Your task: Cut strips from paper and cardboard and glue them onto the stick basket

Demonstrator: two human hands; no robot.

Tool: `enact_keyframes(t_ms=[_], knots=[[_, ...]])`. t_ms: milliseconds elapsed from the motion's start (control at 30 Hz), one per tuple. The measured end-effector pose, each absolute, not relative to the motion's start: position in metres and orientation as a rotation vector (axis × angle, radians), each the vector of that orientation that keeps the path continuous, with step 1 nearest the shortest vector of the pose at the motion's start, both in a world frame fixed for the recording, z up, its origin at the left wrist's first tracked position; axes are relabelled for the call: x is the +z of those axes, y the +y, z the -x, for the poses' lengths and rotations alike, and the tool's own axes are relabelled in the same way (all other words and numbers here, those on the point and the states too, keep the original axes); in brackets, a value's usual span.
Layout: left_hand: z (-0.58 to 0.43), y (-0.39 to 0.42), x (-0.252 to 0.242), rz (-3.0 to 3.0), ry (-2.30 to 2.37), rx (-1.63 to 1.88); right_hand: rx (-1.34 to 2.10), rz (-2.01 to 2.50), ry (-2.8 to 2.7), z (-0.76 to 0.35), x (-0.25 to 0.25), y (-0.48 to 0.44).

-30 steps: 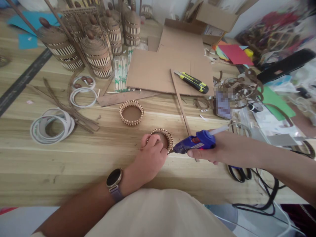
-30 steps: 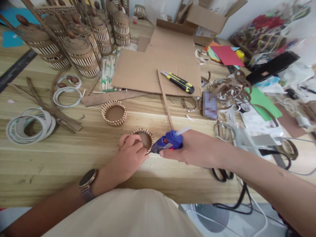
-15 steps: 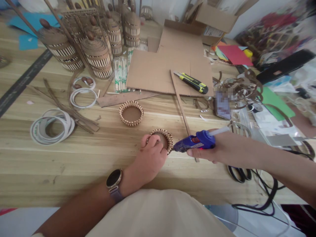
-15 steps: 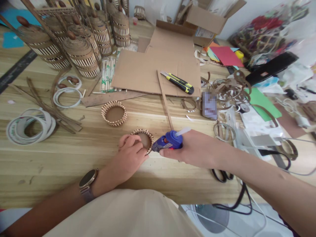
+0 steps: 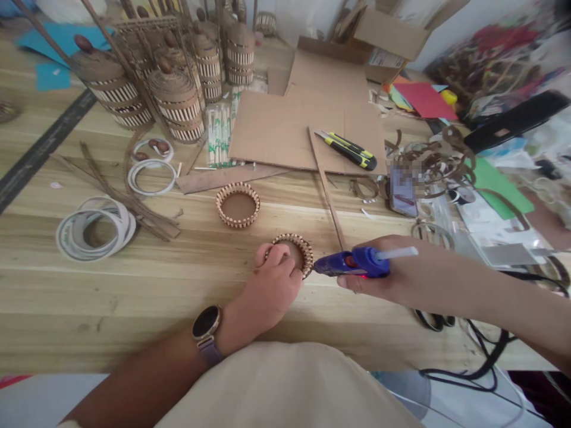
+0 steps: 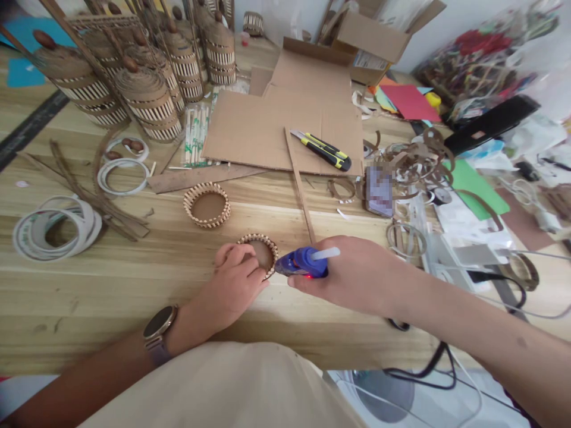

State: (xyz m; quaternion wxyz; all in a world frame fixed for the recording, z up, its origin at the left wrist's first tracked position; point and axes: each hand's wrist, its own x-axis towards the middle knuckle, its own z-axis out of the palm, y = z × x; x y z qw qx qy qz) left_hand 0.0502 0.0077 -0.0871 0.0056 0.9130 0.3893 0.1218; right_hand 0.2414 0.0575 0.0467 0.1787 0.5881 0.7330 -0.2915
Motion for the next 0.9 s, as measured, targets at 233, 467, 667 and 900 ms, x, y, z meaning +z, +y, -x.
enact_keyframes(t_ms=[233, 467, 667, 900], knots=[[-0.049, 0.007, -0.083, -2.855, 1.200, 0.355, -0.733, -1.565, 2.154, -0.246, 0.047, 0.052], [-0.049, 0.009, -0.087, -2.858, 1.204, 0.361, -0.627, -1.231, 2.430, -0.264, 0.041, 0.044], [-0.047, 0.007, -0.080, -2.792, 1.237, 0.462, -0.648, -1.453, 2.378, -0.283, 0.034, 0.034], [-0.055, 0.003, -0.072, -2.715, 1.410, 0.632, -1.426, -2.379, 1.990, -0.306, -0.006, 0.007]])
